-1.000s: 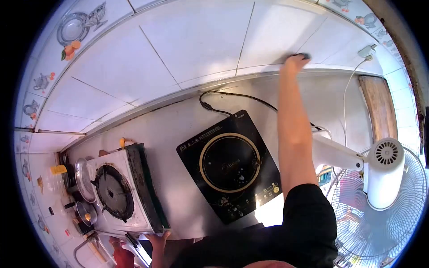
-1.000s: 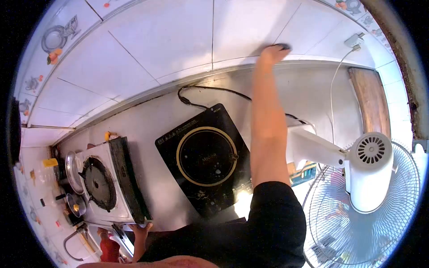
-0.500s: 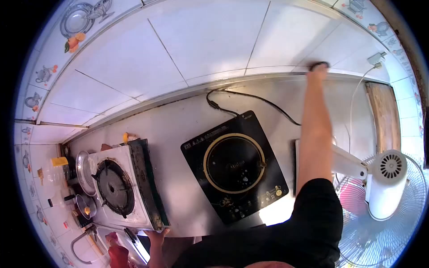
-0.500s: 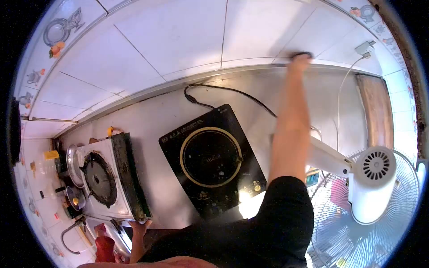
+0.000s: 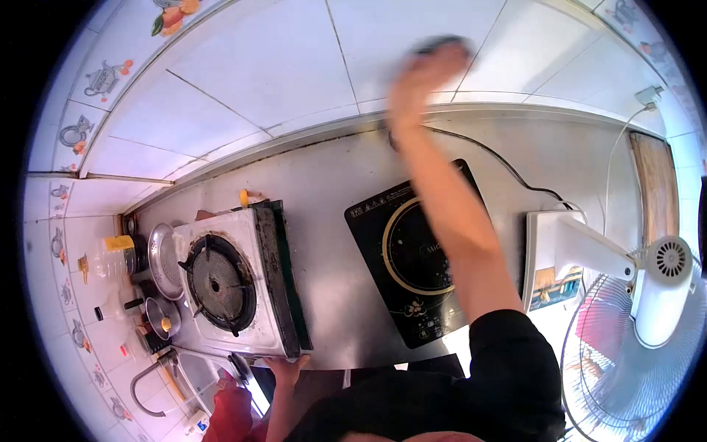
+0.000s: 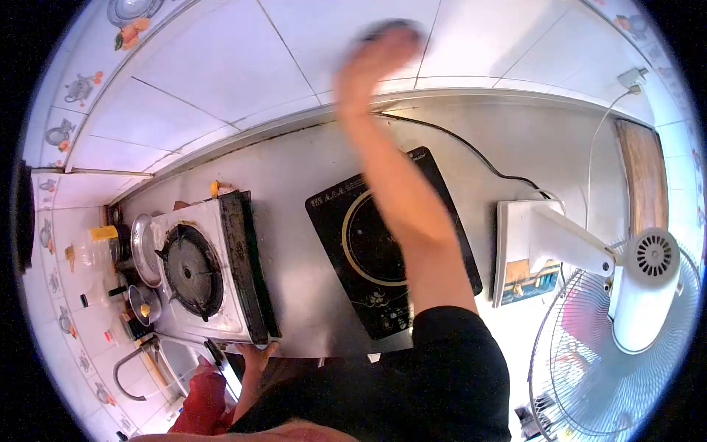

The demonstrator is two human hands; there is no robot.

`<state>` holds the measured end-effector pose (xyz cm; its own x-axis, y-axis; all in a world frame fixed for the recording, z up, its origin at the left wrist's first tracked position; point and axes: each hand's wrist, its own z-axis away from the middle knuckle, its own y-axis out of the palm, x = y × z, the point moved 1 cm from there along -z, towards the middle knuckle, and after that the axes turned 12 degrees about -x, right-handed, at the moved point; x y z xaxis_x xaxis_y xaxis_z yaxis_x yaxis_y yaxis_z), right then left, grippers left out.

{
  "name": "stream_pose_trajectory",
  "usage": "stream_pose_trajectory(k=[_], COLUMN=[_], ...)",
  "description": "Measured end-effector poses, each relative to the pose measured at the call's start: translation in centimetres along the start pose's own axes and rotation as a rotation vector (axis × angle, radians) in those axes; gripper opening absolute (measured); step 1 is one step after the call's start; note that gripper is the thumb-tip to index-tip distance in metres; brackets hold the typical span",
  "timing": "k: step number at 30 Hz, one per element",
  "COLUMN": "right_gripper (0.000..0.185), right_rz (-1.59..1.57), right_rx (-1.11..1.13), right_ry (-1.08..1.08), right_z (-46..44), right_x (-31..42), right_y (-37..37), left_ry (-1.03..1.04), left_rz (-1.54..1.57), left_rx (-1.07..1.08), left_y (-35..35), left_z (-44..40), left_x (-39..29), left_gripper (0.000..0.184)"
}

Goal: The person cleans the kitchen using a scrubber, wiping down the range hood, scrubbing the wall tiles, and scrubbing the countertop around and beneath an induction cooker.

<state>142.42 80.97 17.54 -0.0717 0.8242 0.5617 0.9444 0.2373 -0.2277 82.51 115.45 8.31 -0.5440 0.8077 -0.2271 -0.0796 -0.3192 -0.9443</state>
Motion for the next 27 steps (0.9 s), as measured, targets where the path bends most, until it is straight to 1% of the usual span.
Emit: stream_pose_trajectory(k=[1, 3, 4, 5, 6, 7, 8, 9, 10, 11, 12, 15, 16, 17, 18, 19, 20, 21, 22, 23, 25, 26, 27], right_gripper=[0.042, 0.047, 0.044, 0.051, 0.049, 0.047, 0.046, 0.045, 0.047, 0.049, 0.052, 0.059, 0.062, 0.065, 0.064, 0.063, 0.061, 0.059, 0.058, 0.057, 0.054, 0.054, 0.054], right_rz=[-0.533, -0.211, -0.155, -0.223, -0.981, -0.735, -0.486, -0.232, -0.385, -0.444, -0.512, -0.335, -0.263, -0.036, 0.008, 0.001, 0.281, 0.260, 0.125, -0.012, -0.329, -0.364, -0.400], right_rx=[-0.033, 0.166, 0.017, 0.107, -0.120, -0.107, -0.090, -0.077, -0.151, -0.128, -0.096, 0.314, 0.449, 0.594, 0.611, 0.562, 0.647, 0.735, 0.667, 0.606, 0.701, 0.658, 0.608], right_ry=[0.125, -0.314, -0.461, -0.230, 0.145, 0.201, 0.245, 0.283, 0.123, -0.067, -0.255, -0.888, -1.103, -1.161, -1.213, -1.269, -1.465, -1.465, -1.553, -1.634, -1.588, -1.594, -1.592], right_z=[2.2, 2.0, 0.4, -2.2, -3.8, -5.2, -7.3, -8.6, -6.0, -4.3, -2.7, -0.7, -0.5, -2.4, -3.6, -5.1, -7.1, -8.0, -7.9, -7.4, -3.5, -1.3, 0.2], right_x=[4.6, 6.1, 3.2, -0.1, -3.0, -4.4, -5.1, -5.6, -1.5, 0.8, 3.1, 2.0, 1.3, -2.1, -8.0, -12.4, -15.2, -17.1, -15.6, -13.0, -3.5, 0.5, 3.0], right_y=[-0.5, -2.2, -0.8, -0.2, 0.4, 0.1, -0.5, -1.0, 0.0, 0.4, 0.7, -1.5, -2.3, -3.7, -3.8, -4.8, -6.3, -6.2, -4.7, -3.3, -2.2, -1.4, -0.9], left_ry=[0.005, 0.090, 0.135, 0.135, 0.133, 0.128, 0.264, 0.223, 0.182, 0.135, 0.124, 0.065, 0.081, 0.052, 0.019, -0.014, 0.004, 0.018, 0.030, 0.024, 0.024, -0.005, -0.033], left_rz=[-0.004, 0.016, 0.024, 0.001, -0.019, -0.026, -0.133, -0.073, -0.019, 0.036, 0.076, -0.021, -0.001, -0.019, -0.038, -0.057, -0.064, -0.068, -0.073, -0.097, -0.054, 0.006, 0.059], left_rx=[-0.036, -0.058, -0.076, -0.086, -0.094, -0.107, -0.123, -0.114, -0.118, -0.133, -0.195, -0.025, -0.111, -0.091, -0.062, -0.039, -0.052, -0.064, -0.070, 0.016, -0.012, -0.010, -0.015], left_y=[0.6, 0.6, 0.6, 0.3, 0.3, 1.0, 1.7, 1.4, 0.2, -0.1, 0.1, -0.3, -0.2, 0.1, 0.2, 0.3, 0.3, 0.3, 0.3, 0.2, 0.2, -0.4, -1.1], left_z=[-0.1, 0.2, -0.2, -0.2, 0.0, 0.1, 0.2, 0.5, 0.2, -0.1, 0.0, -0.1, 0.1, 0.2, 0.4, 0.4, 0.2, 0.1, 0.3, 0.1, 0.2, 0.1, -0.2], left_x=[0.4, 0.8, 0.9, 1.0, 1.0, 0.9, 1.9, 1.3, 0.1, -0.9, -0.9, -0.8, -0.8, -0.8, -0.6, -0.4, -0.3, -0.5, -0.7, -0.7, -0.5, -1.6, -2.3], left_gripper=[0.122, 0.120, 0.119, 0.119, 0.119, 0.118, 0.118, 0.118, 0.117, 0.116, 0.116, 0.119, 0.120, 0.119, 0.118, 0.118, 0.117, 0.117, 0.117, 0.118, 0.115, 0.114, 0.113])
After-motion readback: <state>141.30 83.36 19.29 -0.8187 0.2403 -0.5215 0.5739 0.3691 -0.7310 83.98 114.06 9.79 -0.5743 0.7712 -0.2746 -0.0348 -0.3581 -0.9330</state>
